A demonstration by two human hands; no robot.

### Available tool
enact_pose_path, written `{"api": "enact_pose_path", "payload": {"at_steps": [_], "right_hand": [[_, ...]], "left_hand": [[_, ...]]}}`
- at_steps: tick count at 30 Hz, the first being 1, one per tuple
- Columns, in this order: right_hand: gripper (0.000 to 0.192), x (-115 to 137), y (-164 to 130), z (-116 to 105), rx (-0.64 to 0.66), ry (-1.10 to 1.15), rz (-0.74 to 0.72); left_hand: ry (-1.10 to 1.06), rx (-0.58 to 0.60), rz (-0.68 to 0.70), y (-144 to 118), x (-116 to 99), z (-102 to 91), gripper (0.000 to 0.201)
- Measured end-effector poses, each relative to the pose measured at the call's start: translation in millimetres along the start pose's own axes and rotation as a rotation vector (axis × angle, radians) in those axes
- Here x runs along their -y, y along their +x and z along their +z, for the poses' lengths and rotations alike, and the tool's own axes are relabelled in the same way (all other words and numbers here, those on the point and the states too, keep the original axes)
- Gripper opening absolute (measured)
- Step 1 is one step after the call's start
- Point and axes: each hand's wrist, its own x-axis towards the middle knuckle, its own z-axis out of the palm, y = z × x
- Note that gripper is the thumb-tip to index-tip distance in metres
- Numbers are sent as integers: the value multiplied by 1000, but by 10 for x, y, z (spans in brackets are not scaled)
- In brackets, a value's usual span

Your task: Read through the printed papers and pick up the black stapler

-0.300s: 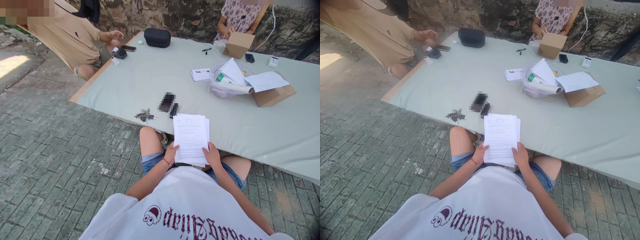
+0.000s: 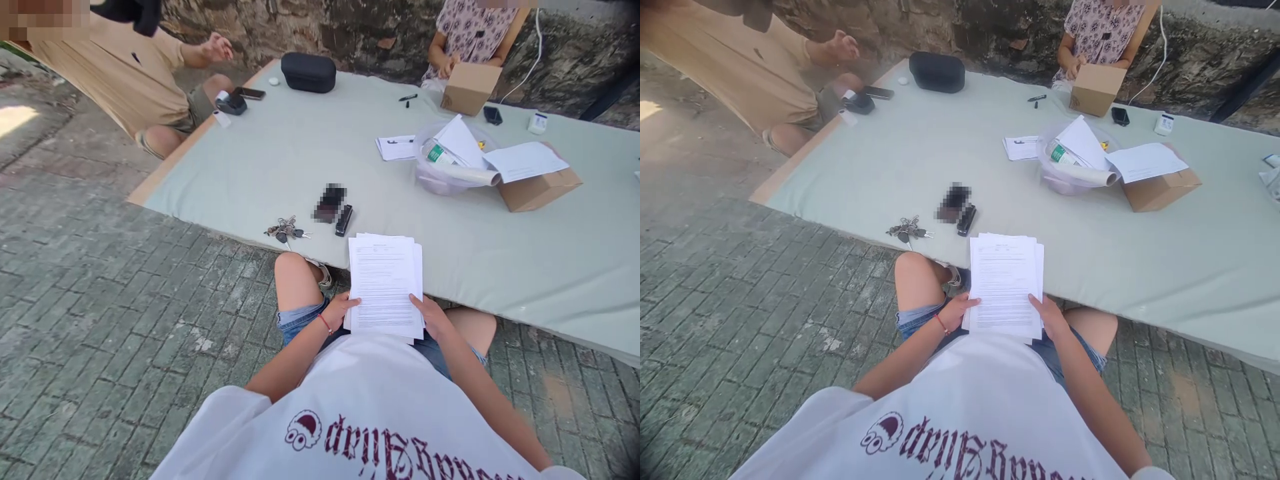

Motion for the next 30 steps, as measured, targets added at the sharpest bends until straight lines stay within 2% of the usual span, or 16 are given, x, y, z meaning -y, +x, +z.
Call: {"api": "enact_pose_path", "payload": {"at_steps": [1,3,6,10,13,17,20,23,26,30], "right_hand": [[60,22,17,8,47,113,12],[63,64,67,40,41,218,73],[62,64,139,81,19,220,129],[57,-32,169,129,172,222,132],[54,-87,168,206,215,341,162],[57,-111,160,294,121,352,174],[63,-77,147,274,81,276,63],[68,95,145,194,-11,220,-140],[72,451,157,91,-121,172,-388],[79,1038,163,-45,-218,116,-688]], "left_hand": [[22,25,-23,17,-26,-12,68],[55,51,-36,74,-111,-37,67],[65,55,-22,193,-299,-60,67],[68,25,-7,320,-492,12,70],[87,34,-14,351,-471,159,73],[105,-44,18,305,-323,320,78],[117,-40,113,243,-316,366,78],[188,30,270,204,-500,437,77],[315,122,447,205,-860,614,72],[476,267,747,247,-1427,979,67]]}}
